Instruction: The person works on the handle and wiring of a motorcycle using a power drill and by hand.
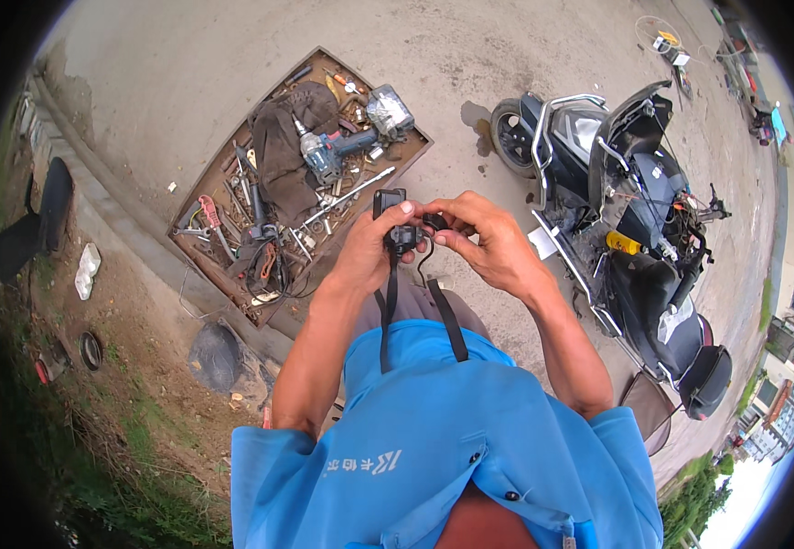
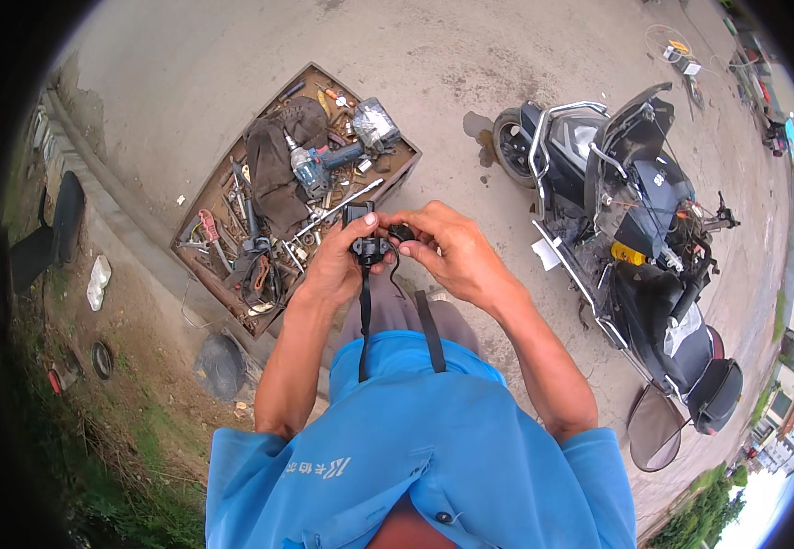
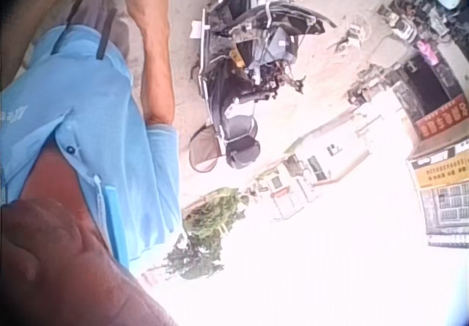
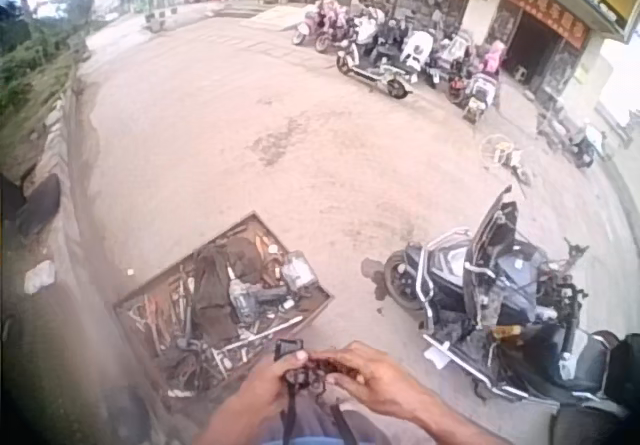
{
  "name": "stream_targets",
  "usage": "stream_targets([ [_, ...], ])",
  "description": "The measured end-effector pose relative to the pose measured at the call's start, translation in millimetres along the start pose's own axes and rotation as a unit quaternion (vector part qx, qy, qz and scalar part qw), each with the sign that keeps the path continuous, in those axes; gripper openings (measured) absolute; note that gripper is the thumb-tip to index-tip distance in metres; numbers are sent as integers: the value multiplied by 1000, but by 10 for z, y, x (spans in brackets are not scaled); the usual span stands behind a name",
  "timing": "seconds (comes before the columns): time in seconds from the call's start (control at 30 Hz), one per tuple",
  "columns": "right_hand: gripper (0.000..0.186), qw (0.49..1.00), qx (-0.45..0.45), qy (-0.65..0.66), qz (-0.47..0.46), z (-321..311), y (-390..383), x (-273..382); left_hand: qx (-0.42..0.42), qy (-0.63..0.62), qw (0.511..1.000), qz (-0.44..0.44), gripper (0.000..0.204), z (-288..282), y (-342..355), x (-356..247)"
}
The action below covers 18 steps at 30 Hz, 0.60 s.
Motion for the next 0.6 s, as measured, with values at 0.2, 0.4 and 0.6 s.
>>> stream_targets([
  [0.2,32,973,-147,140,112,-769,-1423,-527,89,68,988,-110,44,1043,39,756],
  [0.4,35,893,-305,277,178,-1308,-2954,-868,171,126,966,-148,54,2044,36,1397],
  [0.6,41,814,-429,351,170,-1617,-4116,-1076,205,211,950,-104,48,2868,92,1665],
])
Point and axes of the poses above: each hand's wrist, its own y-axis towards the middle knuckle, its own z-axis out of the palm, x = y × z, the point moved 8 cm from there along y, towards the middle knuckle, and after that the axes turned 1 degree about -x, right-handed, at the moved point
